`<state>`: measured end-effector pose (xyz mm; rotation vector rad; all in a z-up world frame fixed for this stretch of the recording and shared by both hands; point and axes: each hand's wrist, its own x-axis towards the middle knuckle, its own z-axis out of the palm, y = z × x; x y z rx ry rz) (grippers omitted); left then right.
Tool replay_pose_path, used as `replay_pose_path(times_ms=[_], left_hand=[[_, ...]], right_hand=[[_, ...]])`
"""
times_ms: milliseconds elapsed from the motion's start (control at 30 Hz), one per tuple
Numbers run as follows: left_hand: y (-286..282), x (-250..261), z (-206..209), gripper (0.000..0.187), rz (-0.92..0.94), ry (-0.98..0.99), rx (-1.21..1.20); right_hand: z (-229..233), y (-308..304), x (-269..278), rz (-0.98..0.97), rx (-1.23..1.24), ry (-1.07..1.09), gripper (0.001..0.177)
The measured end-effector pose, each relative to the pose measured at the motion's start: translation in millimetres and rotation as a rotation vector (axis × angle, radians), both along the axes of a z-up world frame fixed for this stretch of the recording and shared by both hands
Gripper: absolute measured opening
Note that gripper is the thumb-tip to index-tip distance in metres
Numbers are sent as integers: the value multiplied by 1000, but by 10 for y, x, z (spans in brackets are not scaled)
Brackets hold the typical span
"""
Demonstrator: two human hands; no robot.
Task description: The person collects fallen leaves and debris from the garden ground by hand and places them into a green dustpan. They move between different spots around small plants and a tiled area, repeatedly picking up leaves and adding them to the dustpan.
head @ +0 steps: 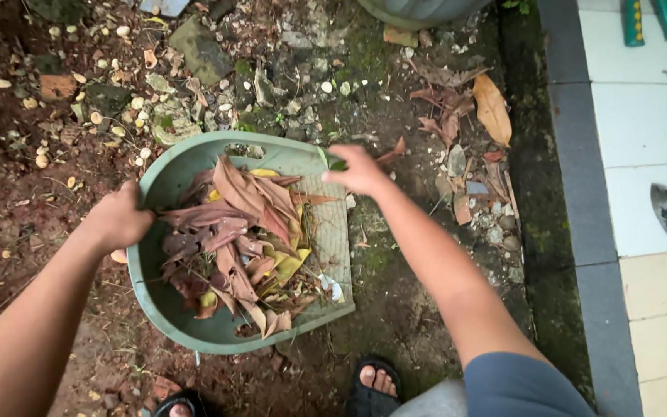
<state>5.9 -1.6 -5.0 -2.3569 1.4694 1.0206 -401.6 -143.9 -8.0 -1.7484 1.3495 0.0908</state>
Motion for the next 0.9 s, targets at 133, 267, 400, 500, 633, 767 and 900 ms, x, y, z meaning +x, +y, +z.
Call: replay_pose_path(times_ms=[133,267,400,500,633,767,900], left_hand=[[33,-33,120,46,21,16,-15],[82,-188,409,36,128,87,44],[88,76,-74,45,10,34,3],[27,-182,372,47,57,59,71],[51,6,-3,53,37,-13,50],[260,130,-256,53,-5,47,-42],[390,34,-68,53,52,80,-64]], right_hand=[[-239,413,158,27,-233,101,20],[343,831,380,416,106,52,21],[975,603,416,618,407,61,26],[395,24,205,-75,-112,19,38],[-787,-684,-153,-291,-212,176,55],[-1847,-897,-314,-133,-459,262,52],[-2109,-1107,-277,-95,-563,366,34]])
